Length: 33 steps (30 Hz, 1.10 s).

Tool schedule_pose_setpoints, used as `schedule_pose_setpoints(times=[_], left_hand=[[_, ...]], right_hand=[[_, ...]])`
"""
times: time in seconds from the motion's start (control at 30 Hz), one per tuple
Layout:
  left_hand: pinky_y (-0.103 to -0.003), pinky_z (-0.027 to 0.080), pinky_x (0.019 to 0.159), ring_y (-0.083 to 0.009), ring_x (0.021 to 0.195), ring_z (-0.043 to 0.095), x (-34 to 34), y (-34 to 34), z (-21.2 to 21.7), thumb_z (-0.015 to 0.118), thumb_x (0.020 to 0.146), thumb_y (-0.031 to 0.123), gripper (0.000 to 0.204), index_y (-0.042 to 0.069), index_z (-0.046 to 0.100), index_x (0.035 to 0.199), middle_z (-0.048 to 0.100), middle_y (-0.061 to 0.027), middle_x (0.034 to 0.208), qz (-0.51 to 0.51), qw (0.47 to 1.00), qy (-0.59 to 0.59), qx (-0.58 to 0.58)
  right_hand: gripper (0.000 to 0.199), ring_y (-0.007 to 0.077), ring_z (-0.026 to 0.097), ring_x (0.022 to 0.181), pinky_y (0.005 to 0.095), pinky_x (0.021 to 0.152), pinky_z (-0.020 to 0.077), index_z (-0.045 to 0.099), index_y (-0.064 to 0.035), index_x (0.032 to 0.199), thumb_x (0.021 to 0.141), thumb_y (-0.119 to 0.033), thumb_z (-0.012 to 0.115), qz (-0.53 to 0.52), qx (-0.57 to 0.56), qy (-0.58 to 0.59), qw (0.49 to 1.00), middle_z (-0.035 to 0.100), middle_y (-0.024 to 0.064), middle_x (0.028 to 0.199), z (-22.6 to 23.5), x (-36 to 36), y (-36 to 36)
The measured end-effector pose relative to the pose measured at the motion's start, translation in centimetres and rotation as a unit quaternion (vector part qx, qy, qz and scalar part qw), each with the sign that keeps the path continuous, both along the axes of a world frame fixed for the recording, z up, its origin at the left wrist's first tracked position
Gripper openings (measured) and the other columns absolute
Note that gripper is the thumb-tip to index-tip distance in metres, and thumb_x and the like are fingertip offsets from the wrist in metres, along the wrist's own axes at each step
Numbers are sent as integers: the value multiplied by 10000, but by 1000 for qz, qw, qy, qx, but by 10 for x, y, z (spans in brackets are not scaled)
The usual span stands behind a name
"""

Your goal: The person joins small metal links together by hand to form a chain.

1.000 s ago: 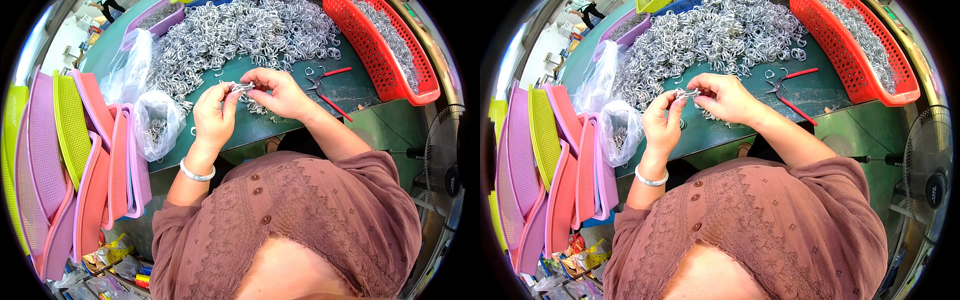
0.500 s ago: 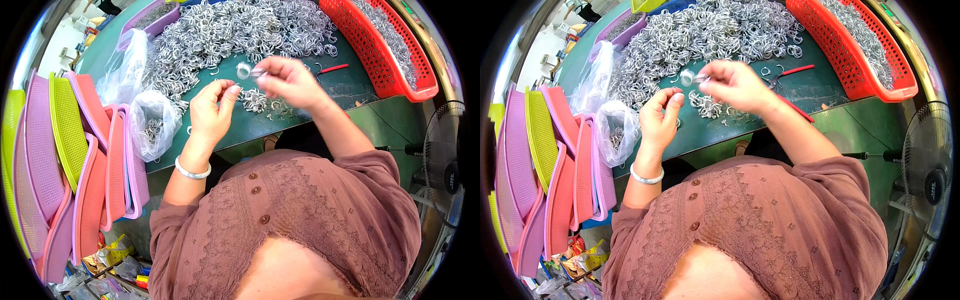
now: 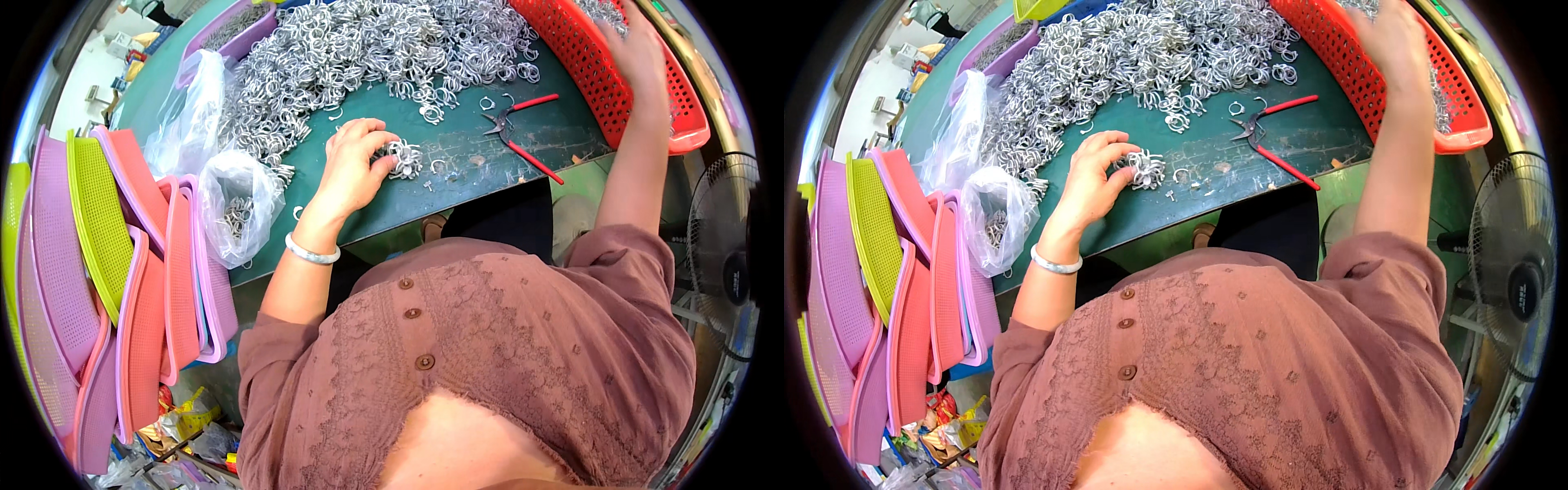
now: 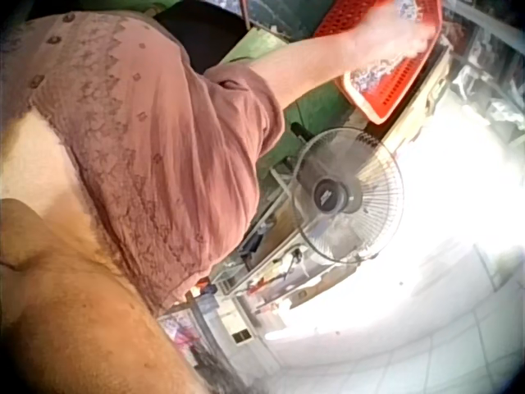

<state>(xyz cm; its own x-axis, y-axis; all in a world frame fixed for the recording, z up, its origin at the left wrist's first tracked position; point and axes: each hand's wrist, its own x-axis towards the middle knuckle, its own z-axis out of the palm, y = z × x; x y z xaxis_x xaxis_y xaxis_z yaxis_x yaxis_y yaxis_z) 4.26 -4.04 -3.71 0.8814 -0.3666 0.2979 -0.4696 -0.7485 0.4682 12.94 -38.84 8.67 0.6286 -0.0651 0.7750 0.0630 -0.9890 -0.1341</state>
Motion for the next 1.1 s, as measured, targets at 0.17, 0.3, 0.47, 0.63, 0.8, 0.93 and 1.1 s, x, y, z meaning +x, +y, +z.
schedule_pose_setpoints(times=[0.17,0.3,0.47,0.63,0.8,0.93,1.1], left_hand=[[-347,403,772,-270,864,538,5,1,-4,624,706,107,167,46,604,861,596,-93,871,45,981,72,-172],[-239,417,612,-102,685,532,5,0,2,581,793,114,118,6,590,842,595,-36,748,75,934,169,-307],[-213,440,645,-81,699,532,5,4,7,557,837,119,112,21,511,866,576,-31,782,89,866,220,-441],[-219,445,640,-84,701,534,6,2,3,555,835,103,196,13,474,989,569,-29,798,78,842,238,-477],[-186,401,599,-59,673,491,6,5,2,586,806,80,271,14,510,1057,536,8,769,44,898,236,-369],[-224,407,709,-81,827,500,7,6,10,610,760,92,244,21,562,989,559,-18,919,33,968,159,-192],[-270,397,789,-138,932,500,7,5,19,633,707,124,354,-16,543,1019,558,-86,984,-13,954,162,-252]], right_hand=[[383,233,597,769,316,690,476,534,-44,1083,720,-142,609,433,101,279,851,601,124,939,-76,-32,97],[411,199,565,660,307,613,457,499,-23,1083,704,-114,629,561,237,347,713,582,110,809,-118,-50,152],[310,95,504,628,238,566,422,498,21,983,695,-48,587,544,357,382,656,524,45,705,-129,-44,180],[294,87,501,737,219,655,425,470,1,1007,719,26,517,493,507,438,555,513,33,809,-124,-38,178],[260,104,511,695,230,582,446,470,-5,1000,743,0,508,484,573,422,509,519,45,835,-116,-31,172],[253,101,512,695,227,585,450,469,-1,1030,783,-42,503,492,573,410,512,529,51,868,-115,-32,172],[250,106,524,722,237,610,460,463,6,1059,818,-55,489,508,562,414,505,543,61,886,-114,-35,175]])
